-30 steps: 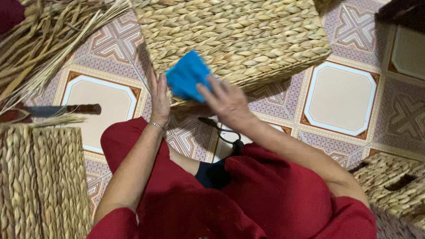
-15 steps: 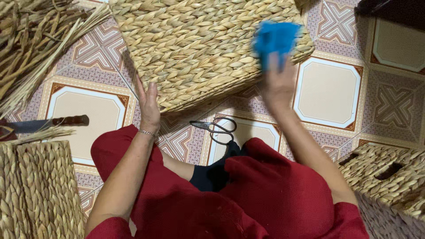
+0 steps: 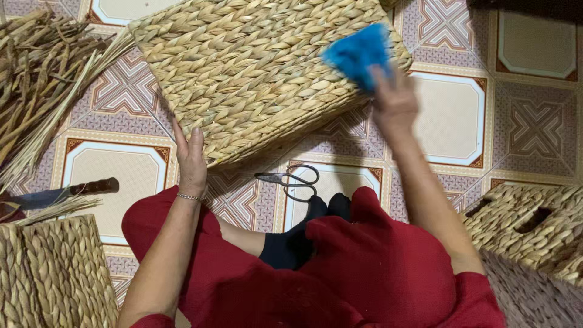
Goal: The person wipes a woven basket with a blue cloth, cleaning its exterior and interior surfaces. They rotate the basket to reach different sides and continue wiping until the basket appears clean.
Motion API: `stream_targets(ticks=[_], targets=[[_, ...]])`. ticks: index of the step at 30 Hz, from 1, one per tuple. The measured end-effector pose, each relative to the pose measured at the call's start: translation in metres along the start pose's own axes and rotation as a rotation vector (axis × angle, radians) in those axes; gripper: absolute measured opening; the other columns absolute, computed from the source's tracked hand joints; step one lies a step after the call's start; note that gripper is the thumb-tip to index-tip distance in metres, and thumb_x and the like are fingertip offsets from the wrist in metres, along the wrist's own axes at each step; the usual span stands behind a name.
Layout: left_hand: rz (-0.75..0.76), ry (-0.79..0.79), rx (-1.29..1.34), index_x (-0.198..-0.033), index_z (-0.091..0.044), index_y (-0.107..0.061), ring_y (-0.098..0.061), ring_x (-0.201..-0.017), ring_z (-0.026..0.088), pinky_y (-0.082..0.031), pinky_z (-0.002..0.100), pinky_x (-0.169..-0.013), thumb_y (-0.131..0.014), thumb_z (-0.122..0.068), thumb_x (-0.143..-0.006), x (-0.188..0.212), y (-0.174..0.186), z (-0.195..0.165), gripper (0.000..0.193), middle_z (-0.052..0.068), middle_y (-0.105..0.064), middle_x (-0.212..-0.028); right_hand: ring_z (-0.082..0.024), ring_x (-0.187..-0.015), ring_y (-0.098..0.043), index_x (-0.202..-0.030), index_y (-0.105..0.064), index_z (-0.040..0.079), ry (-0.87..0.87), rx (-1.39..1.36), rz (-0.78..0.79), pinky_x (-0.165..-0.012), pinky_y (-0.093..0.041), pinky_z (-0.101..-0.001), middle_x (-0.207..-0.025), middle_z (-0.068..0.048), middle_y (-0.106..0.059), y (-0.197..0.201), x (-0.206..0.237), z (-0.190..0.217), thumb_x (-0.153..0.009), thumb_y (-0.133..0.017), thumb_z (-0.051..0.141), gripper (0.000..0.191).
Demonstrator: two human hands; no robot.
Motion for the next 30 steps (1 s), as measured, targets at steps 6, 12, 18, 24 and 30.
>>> stream_targets(ticks=[6,12,18,24,30], targets=[[0.023,0.019,0.127,-0.165,-0.005,-0.009,-0.037,-0.147,0.026,-0.034,0.036,-0.121,-0.061,-0.028,-0.105,0.003,-0.005,-0.019,0.083,0.019,-0.030,-0.165,-0.013,-0.088,-0.061,-0.126,-0.072,0.011,-0.748,-0.669,0.091,-0.078,-0.053,-0.0297,-0.101,-0.002,-0.069,-0.037,0.025,-0.152,-0.108,-0.065,0.009,0.019],[0.061,0.065,0.122,-0.165,-0.007,-0.018,-0.051,-0.136,0.025,-0.049,0.036,-0.108,-0.067,-0.023,-0.099,-0.002,0.005,-0.027,0.084,0.018,-0.043,-0.157,-0.008,-0.077,-0.056,-0.127,-0.070,0.008,-0.994,-1.228,0.235,-0.068,-0.047,-0.0254,-0.095,0.005,-0.064,-0.093,0.025,-0.155,-0.106,-0.064,0.014,0.023],[0.011,0.112,-0.135,-0.156,-0.005,-0.042,-0.064,-0.123,0.025,-0.057,0.041,-0.102,-0.074,-0.020,-0.091,-0.078,0.094,-0.037,0.074,0.015,-0.057,-0.146,-0.006,-0.076,-0.059,-0.127,-0.069,0.007,-1.004,-1.348,0.430,-0.069,-0.050,-0.0234,-0.095,0.004,-0.066,-0.078,0.033,-0.100,-0.102,-0.067,0.018,0.028],[-0.082,-0.238,-0.441,-0.159,0.004,-0.049,-0.058,-0.137,0.023,-0.047,0.034,-0.114,-0.078,-0.013,-0.106,-0.112,0.158,-0.063,0.063,0.019,-0.057,-0.157,-0.005,-0.082,-0.055,-0.118,-0.070,0.000,-0.700,-1.300,0.458,-0.071,-0.047,-0.0234,-0.096,0.003,-0.065,-0.035,0.017,0.004,-0.102,-0.069,0.017,0.023],[-0.194,-0.046,-0.134,-0.145,-0.002,-0.060,-0.066,-0.115,0.013,-0.053,0.025,-0.099,-0.075,-0.026,-0.098,-0.107,0.202,-0.050,0.054,0.010,-0.068,-0.135,-0.009,-0.083,-0.058,-0.120,-0.069,-0.002,-0.468,-1.154,0.432,-0.072,-0.049,-0.0274,-0.096,-0.003,-0.066,0.074,-0.046,0.054,-0.097,-0.065,0.011,0.027]])
Point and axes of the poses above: each hand's wrist, its own x-axis away from the middle knuckle, its own y-axis out of the back of the hand, z = x × y, the point moved 5 cm from there along -x, towards the middle knuckle
